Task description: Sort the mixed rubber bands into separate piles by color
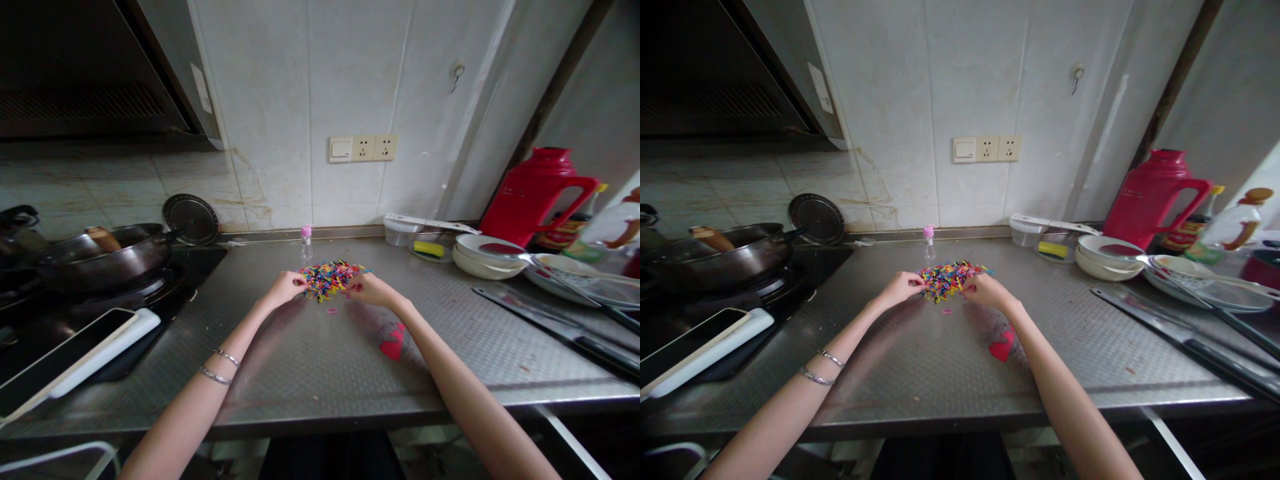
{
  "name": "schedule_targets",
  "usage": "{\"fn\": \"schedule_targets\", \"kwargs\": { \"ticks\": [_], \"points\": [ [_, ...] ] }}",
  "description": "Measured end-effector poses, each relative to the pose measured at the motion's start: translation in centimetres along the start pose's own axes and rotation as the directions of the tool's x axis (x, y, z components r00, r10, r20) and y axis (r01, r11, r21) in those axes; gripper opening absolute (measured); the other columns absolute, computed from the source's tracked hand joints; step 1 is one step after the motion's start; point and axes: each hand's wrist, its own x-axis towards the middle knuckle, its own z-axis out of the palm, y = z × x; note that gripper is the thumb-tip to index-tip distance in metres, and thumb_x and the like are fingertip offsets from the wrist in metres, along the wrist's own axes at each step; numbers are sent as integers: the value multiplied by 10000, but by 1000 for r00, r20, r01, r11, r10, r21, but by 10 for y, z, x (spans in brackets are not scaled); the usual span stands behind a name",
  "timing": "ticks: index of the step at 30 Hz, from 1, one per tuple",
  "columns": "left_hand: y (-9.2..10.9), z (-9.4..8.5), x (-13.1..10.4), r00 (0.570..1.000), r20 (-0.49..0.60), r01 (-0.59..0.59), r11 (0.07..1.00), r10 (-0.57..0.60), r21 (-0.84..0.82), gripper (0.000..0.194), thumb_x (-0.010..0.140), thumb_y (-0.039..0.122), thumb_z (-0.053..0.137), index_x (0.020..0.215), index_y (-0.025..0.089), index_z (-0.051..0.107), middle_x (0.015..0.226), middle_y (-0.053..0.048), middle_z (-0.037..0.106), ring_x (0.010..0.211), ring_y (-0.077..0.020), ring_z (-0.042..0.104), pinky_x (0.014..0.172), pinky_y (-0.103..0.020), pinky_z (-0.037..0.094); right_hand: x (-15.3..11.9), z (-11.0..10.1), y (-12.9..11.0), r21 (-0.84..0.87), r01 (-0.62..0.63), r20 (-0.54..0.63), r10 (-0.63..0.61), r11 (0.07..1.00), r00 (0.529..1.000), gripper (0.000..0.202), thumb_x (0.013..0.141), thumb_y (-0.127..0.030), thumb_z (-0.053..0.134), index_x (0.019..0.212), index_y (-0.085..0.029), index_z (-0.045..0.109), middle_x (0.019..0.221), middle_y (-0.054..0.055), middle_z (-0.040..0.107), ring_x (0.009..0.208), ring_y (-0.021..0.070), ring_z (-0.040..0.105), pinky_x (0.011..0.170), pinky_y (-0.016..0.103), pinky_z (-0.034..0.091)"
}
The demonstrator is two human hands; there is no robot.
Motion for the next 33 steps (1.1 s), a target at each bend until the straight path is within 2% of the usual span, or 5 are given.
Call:
{"fn": "schedule_targets", "kwargs": {
  "ticks": [5, 9, 19, 25, 33],
  "points": [
    [0, 0, -2, 996, 48, 80, 994, -76, -79, 231, 743, 282, 528, 784, 96, 658, 630, -40, 639, 458, -86, 507, 489, -200, 377, 0, 1, 3, -4, -23, -16, 23, 1000, 1000, 214, 728, -228, 485, 725, -132, 676, 591, 4, 568, 528, 69, 426, 508, 175, 285],
    [4, -2, -1, 999, 20, 46, 994, -44, -103, 217, 731, 276, 543, 769, 97, 660, 680, -50, 654, 543, -101, 545, 533, -200, 398, 0, 1, 5, -2, -27, -26, 27, 1000, 999, 222, 731, -243, 487, 724, -138, 682, 601, 8, 592, 531, 73, 440, 521, 177, 301],
    [55, 24, -10, 972, 203, -100, 991, 116, -85, 164, 712, 225, 551, 732, 123, 678, 701, -38, 666, 619, -111, 548, 610, -198, 389, -3, -6, 9, 38, -64, 7, 64, 997, 998, 225, 653, -181, 532, 801, -173, 701, 621, -3, 596, 537, 74, 449, 518, 175, 316],
    [53, 38, -14, 965, 245, -90, 996, 94, -29, 205, 714, 289, 561, 726, 122, 678, 685, -46, 665, 600, -117, 547, 575, -202, 366, -4, -5, 14, 0, -98, 74, 97, 995, 992, 290, 646, -188, 541, 890, -209, 696, 578, -22, 540, 506, 70, 411, 472, 176, 280],
    [52, 34, -12, 972, 209, -88, 992, 106, -94, 199, 722, 254, 539, 730, 116, 682, 693, -46, 667, 605, -113, 546, 590, -202, 381, -3, -1, 14, -74, -117, 107, 125, 990, 986, 326, 649, -164, 552, 943, -218, 682, 595, -18, 556, 519, 74, 432, 496, 175, 296]
  ]
}}
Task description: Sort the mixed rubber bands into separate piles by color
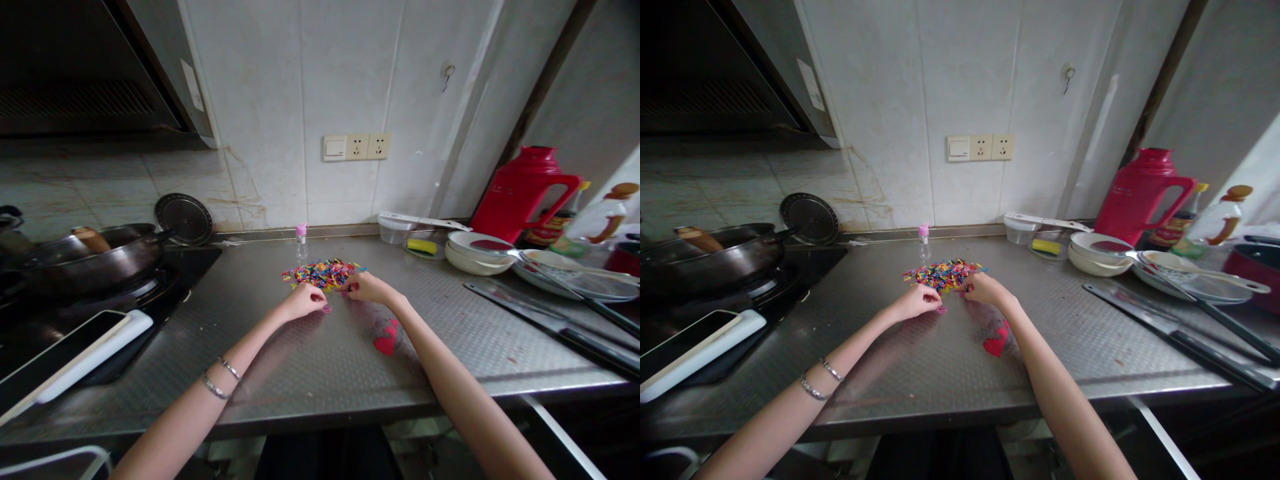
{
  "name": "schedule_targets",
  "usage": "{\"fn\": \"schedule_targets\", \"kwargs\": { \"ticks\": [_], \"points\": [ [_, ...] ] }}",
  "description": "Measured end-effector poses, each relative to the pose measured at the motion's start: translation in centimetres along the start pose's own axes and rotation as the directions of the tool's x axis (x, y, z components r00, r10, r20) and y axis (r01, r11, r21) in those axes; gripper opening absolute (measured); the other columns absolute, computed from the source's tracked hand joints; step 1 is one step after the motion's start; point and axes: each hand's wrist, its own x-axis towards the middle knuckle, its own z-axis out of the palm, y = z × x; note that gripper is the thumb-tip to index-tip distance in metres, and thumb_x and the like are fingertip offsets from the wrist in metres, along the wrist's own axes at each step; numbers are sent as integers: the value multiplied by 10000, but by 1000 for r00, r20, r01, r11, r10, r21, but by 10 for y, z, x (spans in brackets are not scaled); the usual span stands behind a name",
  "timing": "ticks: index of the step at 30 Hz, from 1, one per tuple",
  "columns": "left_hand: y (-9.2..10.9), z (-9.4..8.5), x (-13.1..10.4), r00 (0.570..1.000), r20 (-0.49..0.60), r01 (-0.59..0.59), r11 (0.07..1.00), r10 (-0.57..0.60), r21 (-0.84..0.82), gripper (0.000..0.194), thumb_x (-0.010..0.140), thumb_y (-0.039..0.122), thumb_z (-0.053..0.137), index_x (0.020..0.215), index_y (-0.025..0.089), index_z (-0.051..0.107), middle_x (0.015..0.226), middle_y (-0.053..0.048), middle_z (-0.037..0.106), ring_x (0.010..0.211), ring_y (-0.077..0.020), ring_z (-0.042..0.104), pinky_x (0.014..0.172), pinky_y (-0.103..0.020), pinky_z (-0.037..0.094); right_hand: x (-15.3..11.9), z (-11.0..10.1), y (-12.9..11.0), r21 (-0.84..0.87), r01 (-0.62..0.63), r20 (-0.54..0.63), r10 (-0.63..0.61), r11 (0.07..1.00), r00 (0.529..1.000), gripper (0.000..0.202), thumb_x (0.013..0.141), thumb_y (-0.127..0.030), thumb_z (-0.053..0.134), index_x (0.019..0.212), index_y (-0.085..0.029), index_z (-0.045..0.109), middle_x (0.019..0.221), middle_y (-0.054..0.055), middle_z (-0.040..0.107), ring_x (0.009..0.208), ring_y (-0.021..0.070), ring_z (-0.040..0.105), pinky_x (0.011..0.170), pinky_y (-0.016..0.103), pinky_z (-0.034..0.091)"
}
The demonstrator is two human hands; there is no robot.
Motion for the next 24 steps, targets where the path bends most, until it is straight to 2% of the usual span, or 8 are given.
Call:
{"fn": "schedule_targets", "kwargs": {
  "ticks": [5, 11, 14, 18, 21, 24],
  "points": [
    [-5, -4, 3, 996, -76, 31, 998, -36, -61, 215, 728, 260, 531, 734, 105, 681, 697, -54, 668, 613, -118, 555, 603, -208, 402, 4, 7, 2, -2, 20, -16, -20, 1000, 1000, 240, 689, -194, 553, 888, -211, 686, 678, 13, 619, 566, 94, 475, 532, 188, 326],
    [-9, -12, 5, 986, -154, 59, 996, -69, -73, 214, 717, 274, 544, 690, 106, 674, 675, -56, 666, 617, -128, 566, 597, -215, 413, 4, 10, -1, 4, 48, -77, -47, 999, 996, 154, 751, -217, 520, 764, -179, 669, 665, 27, 615, 563, 98, 477, 536, 200, 330],
    [-13, -16, 6, 976, -190, 92, 992, -107, -84, 222, 711, 283, 550, 696, 100, 674, 664, -58, 664, 597, -128, 566, 588, -219, 416, 5, 11, -4, 8, 92, -150, -89, 996, 985, 146, 755, -233, 529, 722, -154, 647, 726, 45, 600, 626, 104, 487, 588, 205, 355],
    [-26, -23, 7, 966, -228, 109, 990, -126, -86, 221, 707, 277, 550, 706, 95, 675, 676, -63, 665, 603, -130, 571, 591, -223, 420, 7, 10, -15, 65, 202, -267, -178, 977, 947, 138, 750, -233, 537, 730, -140, 637, 795, 55, 574, 712, 117, 489, 673, 224, 379],
    [-37, -29, 5, 966, -220, 123, 990, -135, -67, 215, 700, 266, 548, 713, 94, 676, 690, -66, 666, 626, -137, 577, 616, -231, 424, 6, 10, -30, 126, 256, -252, -218, 958, 943, 128, 742, -210, 537, 717, -139, 640, 751, 41, 575, 693, 114, 486, 668, 219, 380],
    [-43, -35, 2, 976, -163, 138, 990, -142, -38, 217, 697, 262, 543, 715, 93, 679, 699, -69, 668, 646, -145, 582, 627, -235, 421, 3, 11, -44, 172, 288, -186, -256, 942, 949, 116, 733, -204, 548, 729, -142, 647, 747, 33, 582, 708, 114, 498, 664, 209, 381]
  ]
}}
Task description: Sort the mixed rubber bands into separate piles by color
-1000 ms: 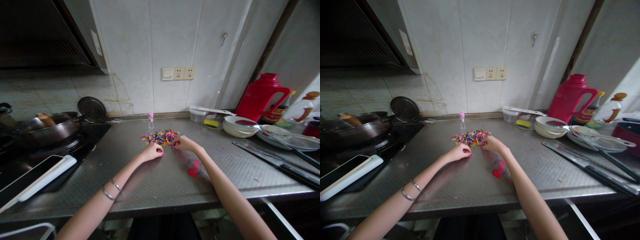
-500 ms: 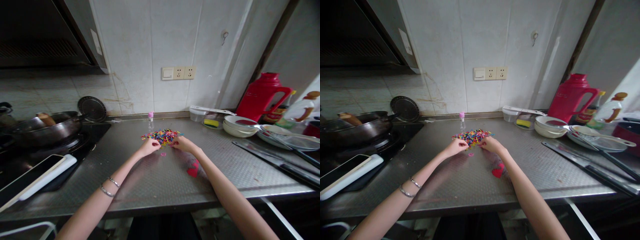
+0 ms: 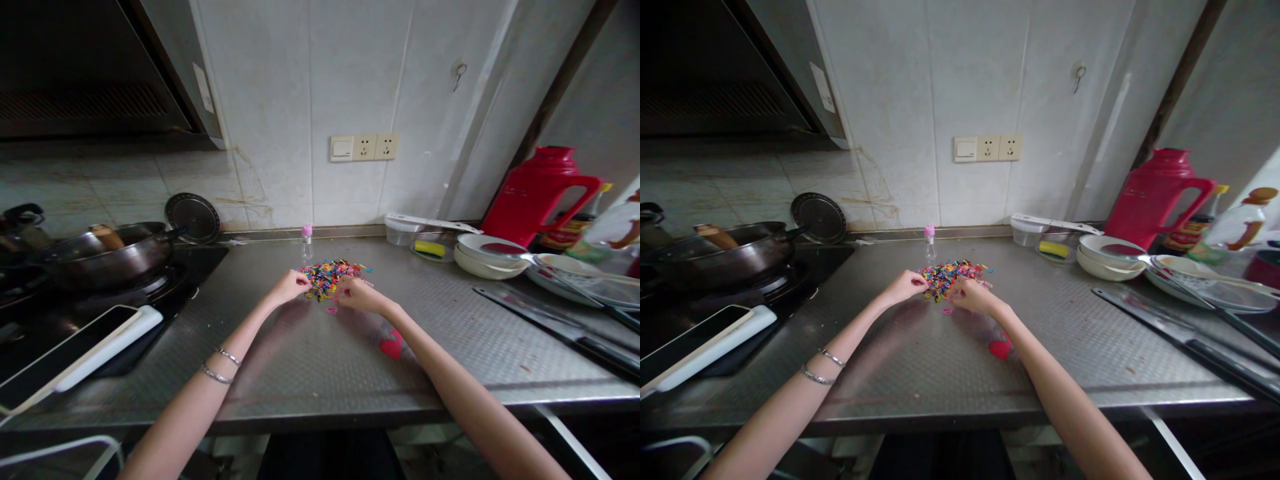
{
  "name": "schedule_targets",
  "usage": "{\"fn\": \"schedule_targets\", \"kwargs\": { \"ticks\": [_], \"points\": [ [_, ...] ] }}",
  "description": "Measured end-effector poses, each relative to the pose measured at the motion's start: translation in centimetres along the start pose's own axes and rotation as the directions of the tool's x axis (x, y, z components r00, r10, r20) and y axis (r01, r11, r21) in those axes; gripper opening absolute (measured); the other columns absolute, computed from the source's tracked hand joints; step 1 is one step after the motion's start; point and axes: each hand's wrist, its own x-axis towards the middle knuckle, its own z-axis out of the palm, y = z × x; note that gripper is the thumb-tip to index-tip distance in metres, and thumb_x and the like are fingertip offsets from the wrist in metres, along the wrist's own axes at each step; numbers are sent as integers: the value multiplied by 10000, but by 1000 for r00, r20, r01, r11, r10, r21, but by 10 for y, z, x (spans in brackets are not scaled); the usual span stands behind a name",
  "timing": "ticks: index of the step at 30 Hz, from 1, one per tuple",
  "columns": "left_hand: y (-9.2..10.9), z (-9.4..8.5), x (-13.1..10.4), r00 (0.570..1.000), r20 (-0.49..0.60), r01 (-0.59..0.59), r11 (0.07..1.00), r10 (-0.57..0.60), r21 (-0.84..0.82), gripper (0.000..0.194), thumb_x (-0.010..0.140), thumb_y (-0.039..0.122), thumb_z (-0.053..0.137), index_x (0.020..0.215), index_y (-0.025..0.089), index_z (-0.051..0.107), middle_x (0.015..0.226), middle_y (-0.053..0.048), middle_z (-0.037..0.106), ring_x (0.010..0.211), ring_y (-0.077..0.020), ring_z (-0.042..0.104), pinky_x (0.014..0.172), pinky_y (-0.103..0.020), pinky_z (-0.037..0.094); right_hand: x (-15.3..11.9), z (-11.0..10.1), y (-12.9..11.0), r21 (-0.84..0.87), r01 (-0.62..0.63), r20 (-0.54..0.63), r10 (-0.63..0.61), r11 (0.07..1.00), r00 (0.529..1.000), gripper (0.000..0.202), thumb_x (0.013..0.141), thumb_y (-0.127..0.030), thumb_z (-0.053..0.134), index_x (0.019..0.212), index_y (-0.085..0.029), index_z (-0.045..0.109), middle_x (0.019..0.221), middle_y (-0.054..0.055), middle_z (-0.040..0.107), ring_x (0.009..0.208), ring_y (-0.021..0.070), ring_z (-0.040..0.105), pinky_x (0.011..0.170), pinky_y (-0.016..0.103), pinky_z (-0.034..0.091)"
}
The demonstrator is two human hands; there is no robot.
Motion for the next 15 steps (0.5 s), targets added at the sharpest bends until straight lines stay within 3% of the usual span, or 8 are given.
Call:
{"fn": "schedule_targets", "kwargs": {
  "ticks": [6, 9, 15],
  "points": [
    [0, -9, -3, 991, 127, 48, 999, -51, 20, 165, 648, 219, 580, 706, 100, 679, 672, -46, 657, 615, -126, 556, 613, -219, 410, 0, 2, -14, 34, 22, 151, -27, 999, 988, 86, 692, -204, 593, 726, -152, 653, 784, 27, 601, 757, 121, 516, 704, 213, 390],
    [-2, -8, -3, 984, 172, 46, 998, -52, 35, 177, 618, 230, 618, 720, 98, 677, 645, -37, 644, 574, -115, 528, 571, -209, 391, 0, -2, -15, 39, 9, 126, -14, 999, 992, 97, 681, -172, 578, 740, -152, 652, 793, 26, 618, 742, 118, 522, 685, 208, 390],
    [-8, -3, -3, 986, 161, 16, 996, -31, 89, 160, 641, 218, 591, 708, 101, 676, 652, -43, 649, 593, -120, 536, 591, -211, 388, 0, -9, -8, 28, -29, 55, 27, 999, 998, 163, 681, -120, 506, 756, -142, 649, 779, 34, 637, 724, 125, 541, 687, 213, 395]
  ]
}}
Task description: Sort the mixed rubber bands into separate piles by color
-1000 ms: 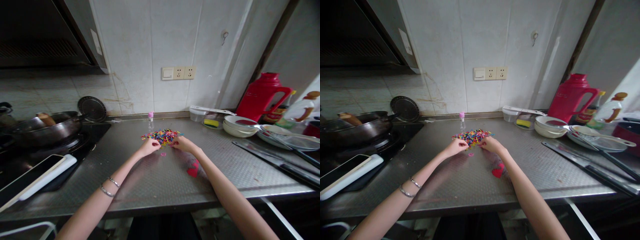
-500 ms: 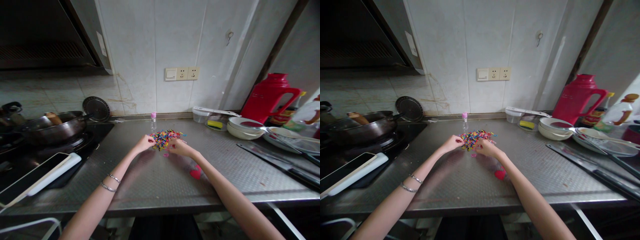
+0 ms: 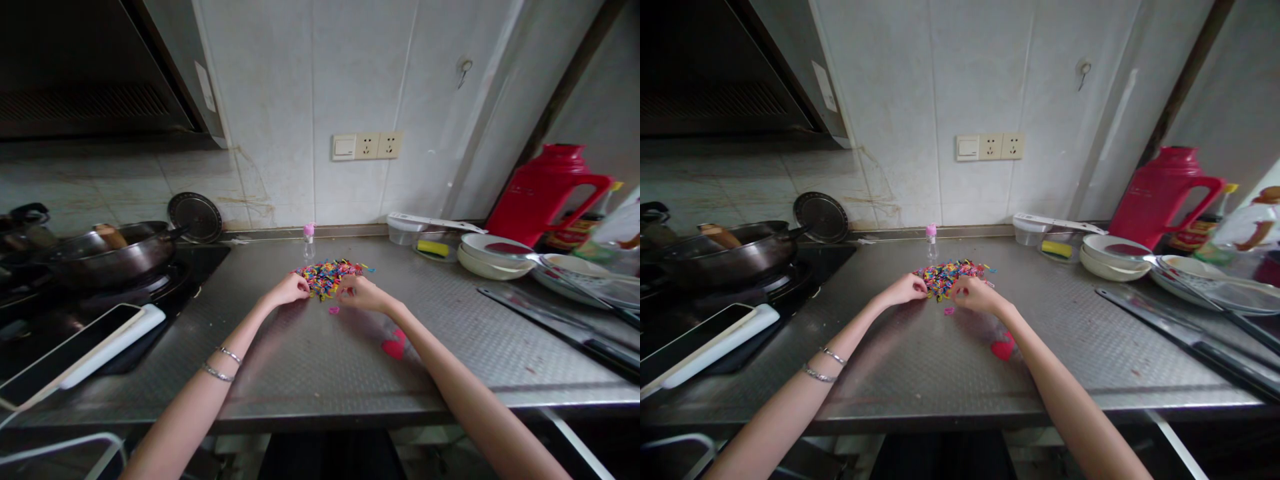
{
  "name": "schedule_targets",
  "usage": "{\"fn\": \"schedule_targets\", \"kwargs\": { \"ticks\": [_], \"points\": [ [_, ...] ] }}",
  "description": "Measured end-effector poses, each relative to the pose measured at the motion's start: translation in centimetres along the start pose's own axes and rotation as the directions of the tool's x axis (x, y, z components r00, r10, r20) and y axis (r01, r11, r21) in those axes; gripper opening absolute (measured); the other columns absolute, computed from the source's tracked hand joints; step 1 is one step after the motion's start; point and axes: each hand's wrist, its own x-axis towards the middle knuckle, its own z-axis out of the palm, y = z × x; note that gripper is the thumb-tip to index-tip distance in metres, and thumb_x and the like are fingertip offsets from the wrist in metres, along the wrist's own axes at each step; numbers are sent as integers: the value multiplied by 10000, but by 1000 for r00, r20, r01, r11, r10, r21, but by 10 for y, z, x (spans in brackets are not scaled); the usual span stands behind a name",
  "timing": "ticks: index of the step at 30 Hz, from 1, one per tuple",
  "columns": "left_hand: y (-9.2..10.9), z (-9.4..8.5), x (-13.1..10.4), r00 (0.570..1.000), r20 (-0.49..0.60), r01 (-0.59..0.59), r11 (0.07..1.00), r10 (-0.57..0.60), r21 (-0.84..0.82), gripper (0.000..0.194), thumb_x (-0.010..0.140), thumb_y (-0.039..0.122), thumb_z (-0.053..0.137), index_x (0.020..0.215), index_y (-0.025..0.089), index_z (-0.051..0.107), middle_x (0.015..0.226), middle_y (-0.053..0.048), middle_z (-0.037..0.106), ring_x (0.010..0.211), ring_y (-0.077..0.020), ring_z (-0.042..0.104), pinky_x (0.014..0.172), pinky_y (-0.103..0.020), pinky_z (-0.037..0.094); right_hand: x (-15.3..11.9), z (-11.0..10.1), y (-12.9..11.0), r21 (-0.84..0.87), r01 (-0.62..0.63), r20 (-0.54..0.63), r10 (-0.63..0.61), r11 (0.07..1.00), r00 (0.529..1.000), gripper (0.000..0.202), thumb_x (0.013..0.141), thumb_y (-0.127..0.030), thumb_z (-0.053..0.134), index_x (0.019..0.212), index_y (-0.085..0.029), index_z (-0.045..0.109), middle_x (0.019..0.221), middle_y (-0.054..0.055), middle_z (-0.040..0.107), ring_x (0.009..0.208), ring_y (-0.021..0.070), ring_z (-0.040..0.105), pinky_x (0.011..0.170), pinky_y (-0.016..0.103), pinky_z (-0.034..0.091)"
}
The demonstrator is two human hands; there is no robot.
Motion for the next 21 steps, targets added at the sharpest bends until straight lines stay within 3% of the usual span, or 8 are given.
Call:
{"fn": "schedule_targets", "kwargs": {
  "ticks": [10, 15, 21],
  "points": [
    [13, -16, -11, 1000, -1, -5, 997, 5, -76, 174, 659, 237, 571, 703, 99, 668, 665, -40, 647, 615, -121, 545, 627, -214, 404, 0, 5, 19, -113, -118, -21, 116, 987, 993, 225, 689, -115, 469, 801, -147, 663, 792, 39, 651, 692, 117, 551, 652, 200, 392],
    [20, -22, -33, 997, 70, -31, 998, 36, -61, 164, 664, 254, 580, 696, 118, 667, 667, -29, 646, 625, -116, 544, 614, -198, 393, 6, 9, 9, -203, -179, -4, 182, 963, 983, 246, 712, -158, 474, 854, -186, 673, 798, 27, 660, 679, 120, 559, 580, 184, 364],
    [20, -12, -50, 992, 123, -3, 1000, 6, -18, 178, 671, 267, 576, 710, 121, 670, 668, -33, 655, 612, -117, 553, 590, -193, 380, 17, 7, -4, -288, -235, 97, 272, 928, 957, 236, 691, -211, 513, 856, -225, 682, 763, 17, 667, 644, 134, 577, 497, 181, 321]
  ]
}}
